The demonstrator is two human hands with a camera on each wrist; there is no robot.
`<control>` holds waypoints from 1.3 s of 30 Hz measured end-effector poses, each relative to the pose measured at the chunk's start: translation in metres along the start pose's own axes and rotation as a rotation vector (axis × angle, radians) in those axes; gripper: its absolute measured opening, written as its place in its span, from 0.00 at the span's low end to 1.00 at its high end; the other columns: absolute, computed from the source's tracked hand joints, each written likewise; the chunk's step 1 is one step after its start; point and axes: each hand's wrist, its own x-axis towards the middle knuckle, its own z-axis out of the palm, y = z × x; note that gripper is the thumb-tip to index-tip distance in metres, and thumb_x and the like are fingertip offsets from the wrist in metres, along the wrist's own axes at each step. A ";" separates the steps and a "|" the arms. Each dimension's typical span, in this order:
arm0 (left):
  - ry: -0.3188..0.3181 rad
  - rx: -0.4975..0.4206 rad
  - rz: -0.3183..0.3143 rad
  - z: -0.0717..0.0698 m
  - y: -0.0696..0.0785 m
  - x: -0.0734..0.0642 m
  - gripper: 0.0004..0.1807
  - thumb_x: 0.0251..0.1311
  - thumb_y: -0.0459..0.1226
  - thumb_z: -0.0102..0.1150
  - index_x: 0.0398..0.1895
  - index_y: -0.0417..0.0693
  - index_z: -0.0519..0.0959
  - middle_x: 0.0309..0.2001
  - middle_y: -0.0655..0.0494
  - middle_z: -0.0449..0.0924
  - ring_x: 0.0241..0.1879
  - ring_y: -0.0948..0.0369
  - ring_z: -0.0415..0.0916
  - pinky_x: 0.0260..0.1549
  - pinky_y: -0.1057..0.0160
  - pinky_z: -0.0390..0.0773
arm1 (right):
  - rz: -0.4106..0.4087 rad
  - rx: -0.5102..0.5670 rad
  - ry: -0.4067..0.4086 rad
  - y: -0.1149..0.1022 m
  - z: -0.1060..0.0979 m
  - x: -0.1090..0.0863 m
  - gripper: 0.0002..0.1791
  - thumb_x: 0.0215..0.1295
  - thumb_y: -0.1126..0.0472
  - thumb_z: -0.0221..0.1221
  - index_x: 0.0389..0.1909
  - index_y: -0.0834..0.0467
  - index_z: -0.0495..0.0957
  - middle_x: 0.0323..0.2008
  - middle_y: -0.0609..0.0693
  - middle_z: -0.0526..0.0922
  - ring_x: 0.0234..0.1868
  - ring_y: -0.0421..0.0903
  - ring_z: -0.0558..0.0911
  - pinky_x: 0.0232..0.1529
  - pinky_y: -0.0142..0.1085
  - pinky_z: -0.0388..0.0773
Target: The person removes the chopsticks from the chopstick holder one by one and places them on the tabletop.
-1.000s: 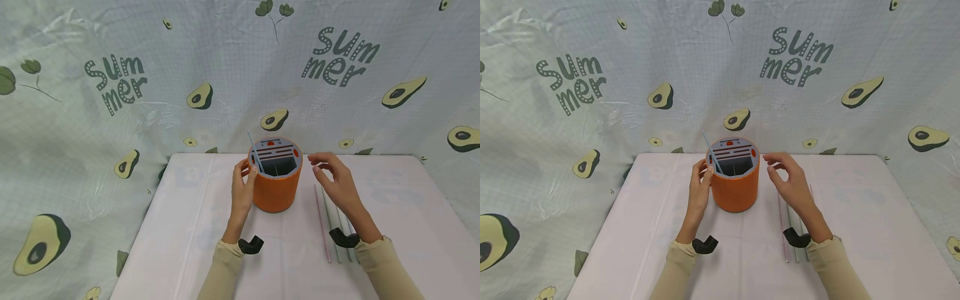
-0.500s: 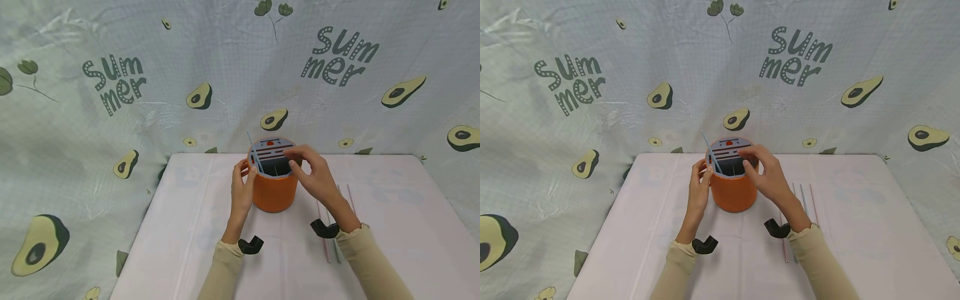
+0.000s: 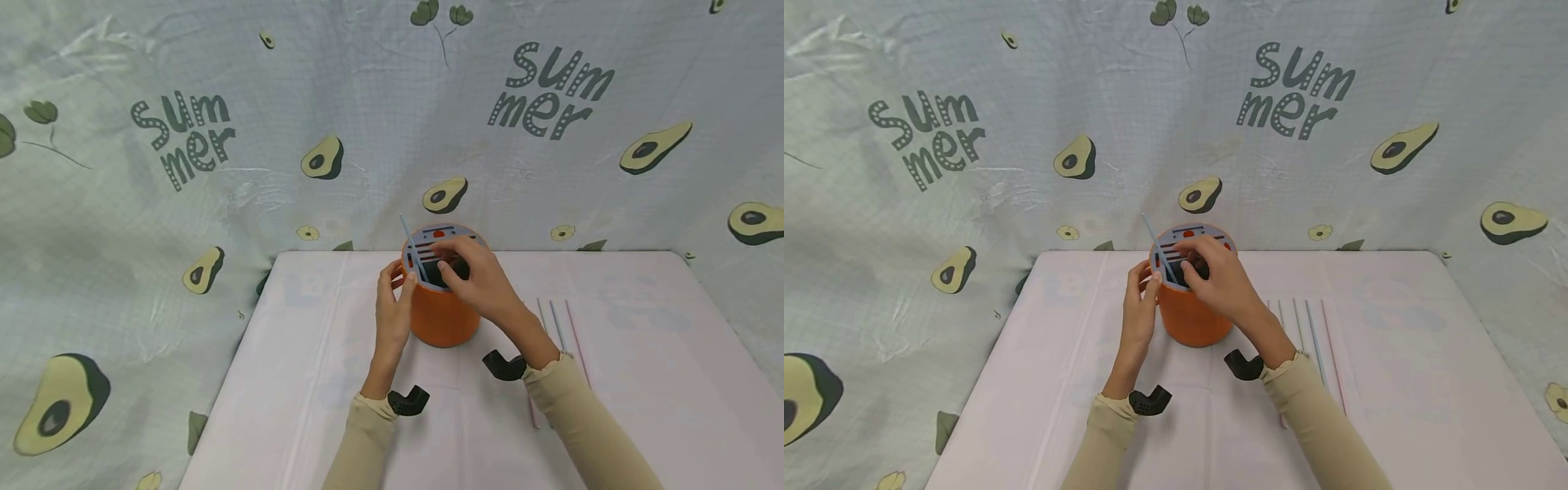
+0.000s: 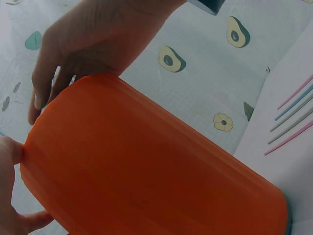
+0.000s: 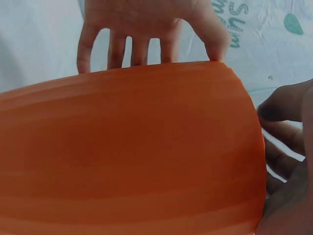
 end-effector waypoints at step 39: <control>0.005 0.015 0.023 0.001 -0.003 0.001 0.30 0.76 0.55 0.51 0.75 0.55 0.67 0.71 0.52 0.70 0.66 0.52 0.69 0.62 0.47 0.76 | 0.138 -0.100 -0.061 -0.019 0.011 0.013 0.08 0.75 0.60 0.60 0.49 0.57 0.82 0.45 0.52 0.85 0.45 0.49 0.82 0.46 0.44 0.82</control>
